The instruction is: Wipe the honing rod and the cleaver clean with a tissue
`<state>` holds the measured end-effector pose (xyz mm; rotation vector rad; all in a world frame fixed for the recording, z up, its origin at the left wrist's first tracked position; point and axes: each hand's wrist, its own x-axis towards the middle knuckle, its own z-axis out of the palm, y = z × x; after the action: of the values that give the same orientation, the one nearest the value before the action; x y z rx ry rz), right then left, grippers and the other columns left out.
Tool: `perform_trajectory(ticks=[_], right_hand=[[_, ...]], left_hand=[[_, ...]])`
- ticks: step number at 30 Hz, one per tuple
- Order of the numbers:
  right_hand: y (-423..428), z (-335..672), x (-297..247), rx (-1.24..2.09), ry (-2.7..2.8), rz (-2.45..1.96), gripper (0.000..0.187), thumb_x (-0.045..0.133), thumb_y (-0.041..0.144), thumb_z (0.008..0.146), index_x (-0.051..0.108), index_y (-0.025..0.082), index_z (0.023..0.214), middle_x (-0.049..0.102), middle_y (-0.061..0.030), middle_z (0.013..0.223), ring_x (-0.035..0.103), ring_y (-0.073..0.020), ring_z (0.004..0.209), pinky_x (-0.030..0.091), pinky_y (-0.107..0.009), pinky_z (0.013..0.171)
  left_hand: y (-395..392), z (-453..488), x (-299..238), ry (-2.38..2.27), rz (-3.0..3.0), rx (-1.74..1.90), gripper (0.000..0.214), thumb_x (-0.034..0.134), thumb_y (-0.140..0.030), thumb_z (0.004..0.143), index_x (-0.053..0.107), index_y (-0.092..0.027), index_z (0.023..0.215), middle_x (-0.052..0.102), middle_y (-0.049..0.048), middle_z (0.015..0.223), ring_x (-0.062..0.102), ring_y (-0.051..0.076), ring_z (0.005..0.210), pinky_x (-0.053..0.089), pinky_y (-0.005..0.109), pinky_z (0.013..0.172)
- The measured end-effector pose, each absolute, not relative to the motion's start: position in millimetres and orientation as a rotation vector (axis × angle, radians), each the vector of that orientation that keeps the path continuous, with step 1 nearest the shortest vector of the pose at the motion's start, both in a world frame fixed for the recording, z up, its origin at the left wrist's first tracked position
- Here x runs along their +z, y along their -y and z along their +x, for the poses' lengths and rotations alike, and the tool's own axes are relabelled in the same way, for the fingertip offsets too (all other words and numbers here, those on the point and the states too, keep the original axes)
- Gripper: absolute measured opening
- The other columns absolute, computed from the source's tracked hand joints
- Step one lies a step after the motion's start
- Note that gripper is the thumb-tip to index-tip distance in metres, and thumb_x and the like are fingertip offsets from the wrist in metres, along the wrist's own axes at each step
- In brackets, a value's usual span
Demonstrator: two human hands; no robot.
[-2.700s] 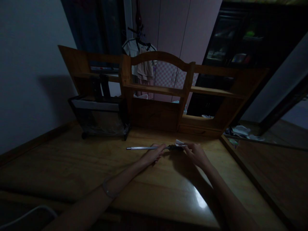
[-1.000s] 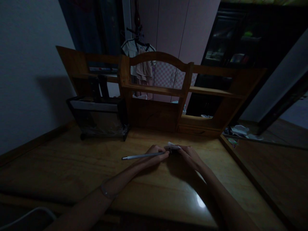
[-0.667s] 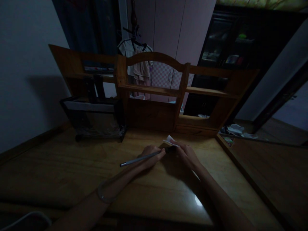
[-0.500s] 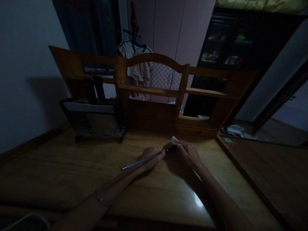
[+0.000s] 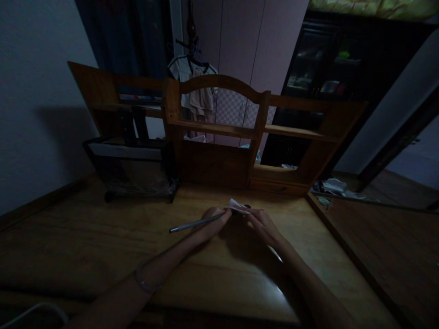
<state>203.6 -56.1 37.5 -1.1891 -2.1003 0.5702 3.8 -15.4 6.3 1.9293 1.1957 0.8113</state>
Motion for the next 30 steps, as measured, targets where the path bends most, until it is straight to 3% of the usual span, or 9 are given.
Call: perform_trajectory(ticks=[5, 9, 13, 17, 22, 25, 30], right_hand=[[53, 212, 38, 0.536, 2.093, -1.276, 0.040, 0.036, 0.029, 0.092, 0.063, 0.024, 0.121, 0.073, -0.0005, 0.104, 0.068, -0.0240, 0.089, 0.049, -0.036, 0.084], [48, 225, 37, 0.425, 2.131, -1.365, 0.039, 0.038, 0.029, 0.091, 0.065, 0.024, 0.119, 0.069, -0.0047, 0.115, 0.065, -0.0252, 0.101, 0.046, -0.036, 0.090], [44, 229, 31, 0.365, 2.083, -1.486, 0.039, 0.036, 0.029, 0.093, 0.065, 0.022, 0.119, 0.069, -0.0076, 0.113, 0.066, -0.0243, 0.100, 0.047, -0.034, 0.088], [46, 218, 27, 0.355, 2.064, -1.479, 0.041, 0.033, 0.028, 0.095, 0.058, 0.023, 0.127, 0.066, -0.0070, 0.119, 0.063, -0.0237, 0.107, 0.046, -0.034, 0.091], [55, 198, 30, 0.340, 2.177, -1.299, 0.048, 0.037, 0.022, 0.092, 0.040, 0.027, 0.140, 0.042, -0.0017, 0.144, 0.041, -0.0210, 0.132, 0.033, -0.038, 0.109], [59, 192, 34, 0.380, 2.234, -1.187, 0.054, 0.035, 0.018, 0.092, 0.030, 0.029, 0.145, 0.034, 0.0013, 0.149, 0.032, -0.0180, 0.137, 0.029, -0.037, 0.112], [56, 202, 37, 0.337, 2.340, -1.251, 0.050, 0.036, 0.019, 0.092, 0.038, 0.027, 0.141, 0.045, -0.0020, 0.143, 0.047, -0.0202, 0.127, 0.037, -0.034, 0.105]], left_hand=[[15, 4, 6, -1.161, 1.739, 0.866, 0.046, 0.043, -0.053, 0.084, 0.062, -0.015, 0.065, 0.055, 0.0010, 0.062, 0.049, 0.015, 0.061, 0.026, 0.023, 0.048], [11, 6, 5, -1.140, 1.582, 0.880, 0.042, 0.047, -0.051, 0.081, 0.050, -0.017, 0.056, 0.042, -0.0031, 0.051, 0.037, 0.009, 0.048, 0.020, 0.022, 0.043], [5, 8, 2, -1.070, 1.346, 0.825, 0.045, 0.047, -0.052, 0.081, 0.036, -0.020, 0.051, 0.026, -0.0076, 0.042, 0.022, 0.005, 0.036, 0.012, 0.023, 0.038], [2, 9, -2, -1.033, 1.275, 0.823, 0.044, 0.048, -0.054, 0.079, 0.034, -0.020, 0.055, 0.025, -0.0090, 0.043, 0.019, 0.004, 0.033, 0.009, 0.022, 0.037], [0, 10, -4, -1.022, 1.210, 0.833, 0.041, 0.051, -0.052, 0.077, 0.034, -0.021, 0.057, 0.024, -0.0096, 0.044, 0.018, 0.003, 0.033, 0.008, 0.021, 0.037], [-2, 10, -7, -1.028, 1.180, 0.836, 0.041, 0.052, -0.052, 0.076, 0.034, -0.021, 0.057, 0.024, -0.0097, 0.045, 0.019, 0.004, 0.034, 0.008, 0.021, 0.037], [-6, 8, -11, -1.064, 1.161, 0.805, 0.041, 0.051, -0.054, 0.077, 0.036, -0.020, 0.060, 0.022, -0.0099, 0.047, 0.018, 0.004, 0.034, 0.005, 0.021, 0.037]])
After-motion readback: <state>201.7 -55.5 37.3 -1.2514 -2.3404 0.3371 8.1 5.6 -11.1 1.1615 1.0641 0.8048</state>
